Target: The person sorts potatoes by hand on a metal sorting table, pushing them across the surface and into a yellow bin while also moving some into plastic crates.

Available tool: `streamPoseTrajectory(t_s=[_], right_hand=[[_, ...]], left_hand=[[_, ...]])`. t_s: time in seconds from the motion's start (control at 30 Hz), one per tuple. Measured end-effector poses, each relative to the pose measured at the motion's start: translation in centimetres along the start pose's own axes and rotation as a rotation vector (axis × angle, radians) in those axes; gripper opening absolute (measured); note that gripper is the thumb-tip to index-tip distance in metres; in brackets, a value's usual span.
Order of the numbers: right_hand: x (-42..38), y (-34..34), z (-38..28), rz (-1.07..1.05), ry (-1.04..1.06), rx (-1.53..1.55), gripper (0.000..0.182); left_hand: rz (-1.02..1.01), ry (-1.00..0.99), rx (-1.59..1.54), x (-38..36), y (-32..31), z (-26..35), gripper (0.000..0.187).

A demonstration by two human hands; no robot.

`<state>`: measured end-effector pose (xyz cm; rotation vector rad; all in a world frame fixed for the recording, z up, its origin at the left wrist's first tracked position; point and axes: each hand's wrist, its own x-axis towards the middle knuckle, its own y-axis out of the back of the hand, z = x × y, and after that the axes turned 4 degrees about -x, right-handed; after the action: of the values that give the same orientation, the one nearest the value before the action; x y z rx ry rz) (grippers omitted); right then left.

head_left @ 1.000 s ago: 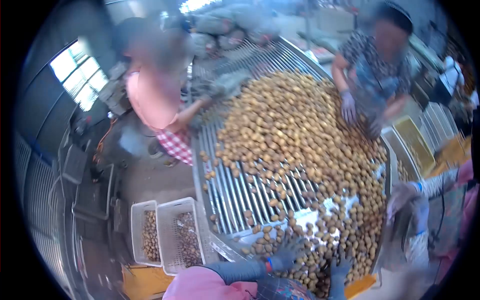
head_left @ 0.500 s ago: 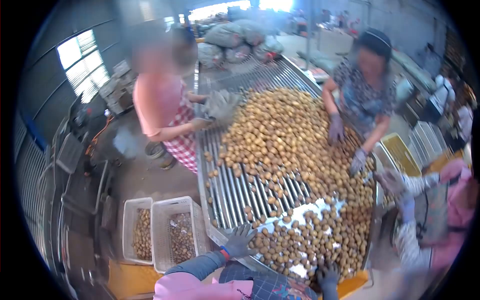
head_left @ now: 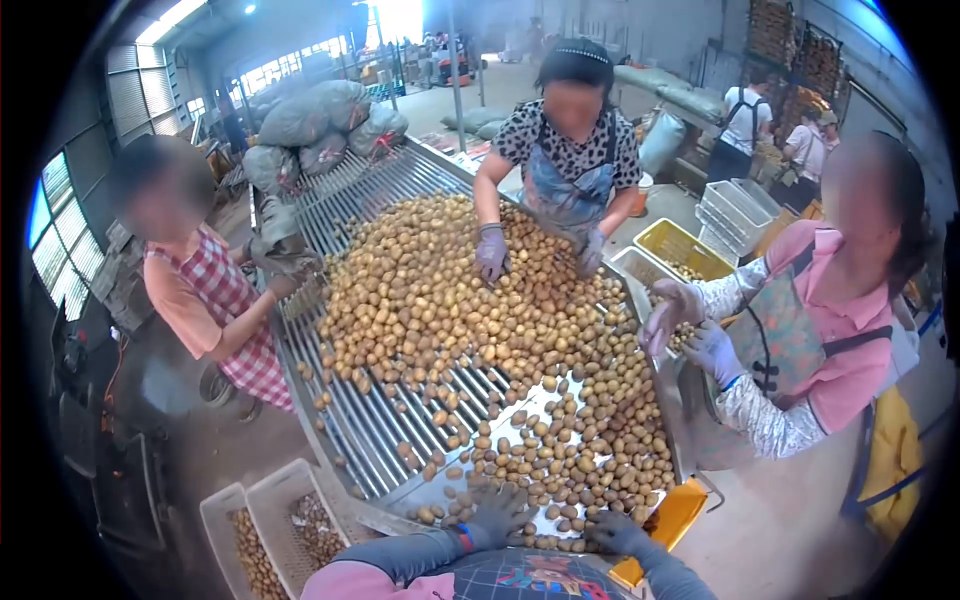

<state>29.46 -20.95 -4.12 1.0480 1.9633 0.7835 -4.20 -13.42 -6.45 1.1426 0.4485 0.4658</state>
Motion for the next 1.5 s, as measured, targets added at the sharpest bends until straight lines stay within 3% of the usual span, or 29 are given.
streamPoseTrajectory(t_s=[0.03, 0.07, 0.1, 0.17, 0.23, 0.27, 0.3, 0.33, 0.4, 0.43, 0.47, 0.5, 0.53, 0.57, 0.6, 0.63, 0.67, 0.73, 0.8, 0.9, 0.97, 1.03, 1.1, 1.17, 1.23, 1.33, 1.43, 1.47, 1.5], right_hand=[[0.5, 1.4, 0.9, -0.072, -0.277, 0.321, 0.033], [2.3, 2.6, 2.1, -0.019, -0.416, 0.132, 0.036], [2.7, 6.5, 0.1, 0.225, -0.304, 0.261, 0.032], [6.3, 9.9, -2.0, 0.506, -0.507, 0.574, 0.033], [12.0, 5.6, 3.6, 0.875, -0.209, 0.254, 0.035], [13.9, 4.7, 4.6, 0.52, -0.33, 0.086, 0.047], [14.5, 1.9, 2.5, 0.464, -0.503, -0.117, 0.062], [15.8, -0.9, 2.6, 0.445, -0.463, -0.109, 0.071], [13.6, -2.6, -2.1, 0.257, -0.281, -0.148, 0.068], [11.8, -3.0, -3.5, 0.184, -0.172, -0.272, 0.066], [9.7, -3.4, -5.3, 0.098, -0.076, -0.367, 0.065], [7.7, -3.5, -6.4, 0.115, -0.016, -0.422, 0.064], [5.7, -3.5, -6.7, 0.129, 0.029, -0.468, 0.062], [5.3, -6.6, -4.6, 0.247, 0.026, -0.54, 0.062], [4.7, -5.3, -4.9, 0.064, -0.145, -0.158, 0.061], [5.1, -5.7, -4.5, 0.36, -0.19, -0.165, 0.051], [5.7, -3.7, -7.0, 0.358, -0.36, -0.07, 0.041], [6.8, -2.6, -9.1, 0.149, -0.308, -0.217, 0.038], [5.7, -6.1, -7.9, 0.328, -0.117, -0.167, 0.038], [1.4, -5.4, -4.2, 0.341, -0.139, 0.006, 0.035], [-0.8, -1.9, -2.7, 0.05, -0.318, -0.06, 0.028], [-1.9, -1.6, 1.3, 0.337, -0.175, -0.238, 0.024], [0.2, 0.8, 5.1, 0.199, -0.474, 0.121, 0.035], [4.3, 7.3, 4.5, 0.346, -0.686, 0.319, 0.032], [8.8, 8.8, 5.6, 0.611, -0.601, 0.245, 0.032], [14.1, 6.4, 6.1, 0.621, -0.511, -0.048, 0.039], [14.3, 3.8, 5.9, 0.569, -0.029, -0.26, 0.035], [13.5, 4.5, 6.1, 0.558, -0.013, -0.26, 0.035], [12.5, 6.1, 5.5, 0.456, -0.29, -0.192, 0.03]], left_hand=[[-0.013, -0.035, -0.023, 1.2, -1.4, 0.2, 0.075], [-0.011, -0.044, -0.028, 2.8, -2.5, 0.6, 0.075], [-0.021, -0.117, -0.029, 4.5, -3.5, 1.0, 0.074], [-0.033, -0.183, -0.036, 6.5, -4.4, 3.0, 0.073], [-0.12, -0.23, -0.029, 8.1, -3.8, 4.7, 0.064], [-0.111, -0.232, -0.029, 8.5, -3.9, 4.6, 0.064], [0.014, -0.296, -0.137, 8.6, -4.1, 4.2, 0.058], [0.135, -0.357, -0.248, 8.3, -4.3, 3.8, 0.052], [0.063, -0.222, -0.684, 6.7, 1.2, 1.9, 0.031], [-0.194, -0.239, -0.12, 6.4, 4.8, 1.3, 0.02], [-0.015, -0.308, -0.226, 3.9, 2.2, -3.0, 0.019], [0.211, -0.055, -0.346, 1.6, 3.4, -3.7, 0.02], [0.454, -0.012, -0.415, -0.8, 1.6, -6.6, 0.026], [0.447, -0.029, -0.239, -2.6, 4.4, -7.8, 0.042], [0.219, 0.345, -0.411, -6.3, 3.3, -9.6, 0.061], [0.246, 0.501, -0.416, -7.3, 4.5, -9.9, 0.072], [0.348, 0.565, -0.367, -8.2, 5.3, -10.2, 0.076], [0.378, 0.522, -0.16, -11.0, 2.9, -12.8, 0.078], [0.318, 0.469, -0.133, -11.3, 2.6, -13.4, 0.083], [0.148, 0.578, -0.373, -8.8, 3.9, -11.2, 0.089], [0.016, 0.583, -0.449, -5.9, 4.6, -9.2, 0.103], [-0.01, 0.58, -0.538, -2.5, 4.7, -7.1, 0.107], [-0.187, 0.451, -0.403, 0.4, 4.3, -5.8, 0.111], [-0.286, 0.44, -0.407, 3.1, 3.1, -4.4, 0.11], [-0.387, 0.42, -0.407, 5.2, 2.4, -3.1, 0.109], [-0.314, 0.319, -0.462, 6.4, 1.9, -2.1, 0.09], [0.022, 0.145, -0.636, 5.4, 4.1, -3.5, 0.046], [0.031, 0.161, -0.64, 4.6, 4.3, -4.3, 0.046], [0.263, 0.159, -0.583, 3.3, 4.4, -5.0, 0.043]])
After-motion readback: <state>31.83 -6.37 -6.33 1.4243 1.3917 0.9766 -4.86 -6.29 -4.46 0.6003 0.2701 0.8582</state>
